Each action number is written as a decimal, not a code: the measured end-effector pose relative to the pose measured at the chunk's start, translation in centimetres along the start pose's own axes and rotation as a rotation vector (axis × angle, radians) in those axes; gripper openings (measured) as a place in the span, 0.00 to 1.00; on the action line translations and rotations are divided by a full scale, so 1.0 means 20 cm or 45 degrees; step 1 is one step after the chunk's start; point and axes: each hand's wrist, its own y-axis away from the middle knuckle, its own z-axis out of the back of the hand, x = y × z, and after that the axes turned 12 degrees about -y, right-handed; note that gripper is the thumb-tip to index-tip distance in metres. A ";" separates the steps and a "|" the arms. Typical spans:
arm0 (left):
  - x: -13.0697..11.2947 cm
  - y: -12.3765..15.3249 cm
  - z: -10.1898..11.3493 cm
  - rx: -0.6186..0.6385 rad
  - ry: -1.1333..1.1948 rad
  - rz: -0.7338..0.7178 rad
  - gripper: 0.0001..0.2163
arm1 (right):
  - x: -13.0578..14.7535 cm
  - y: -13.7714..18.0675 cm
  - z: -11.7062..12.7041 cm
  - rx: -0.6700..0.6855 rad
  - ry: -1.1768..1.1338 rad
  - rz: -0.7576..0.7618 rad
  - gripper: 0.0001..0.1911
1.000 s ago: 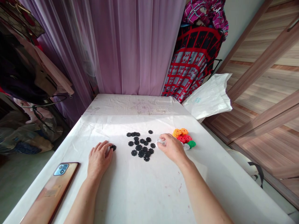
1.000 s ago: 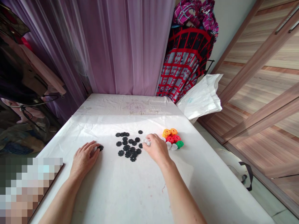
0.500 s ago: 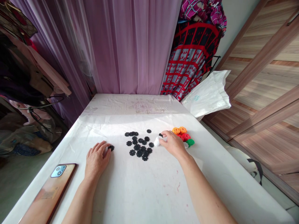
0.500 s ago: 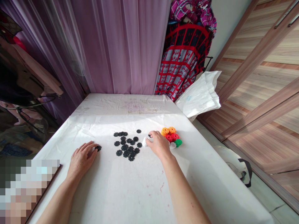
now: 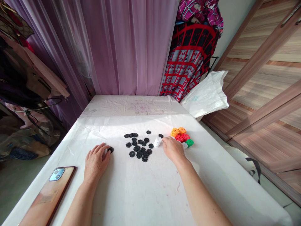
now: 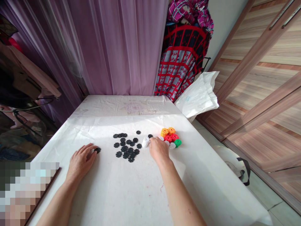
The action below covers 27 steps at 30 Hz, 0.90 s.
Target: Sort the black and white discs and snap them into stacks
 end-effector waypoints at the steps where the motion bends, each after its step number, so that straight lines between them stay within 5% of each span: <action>1: 0.00 0.00 0.00 0.005 0.000 0.000 0.20 | 0.00 0.00 0.00 -0.010 -0.007 0.002 0.19; 8: 0.01 0.00 -0.01 0.005 0.002 -0.002 0.20 | -0.07 0.03 -0.08 -0.049 -0.223 -0.064 0.14; 15: 0.01 -0.01 -0.01 0.031 -0.018 -0.001 0.21 | 0.01 0.04 -0.24 -0.216 -0.261 -0.160 0.15; 27: 0.01 -0.01 -0.01 -0.025 -0.012 -0.007 0.20 | 0.07 0.01 -0.27 -0.294 -0.192 -0.186 0.12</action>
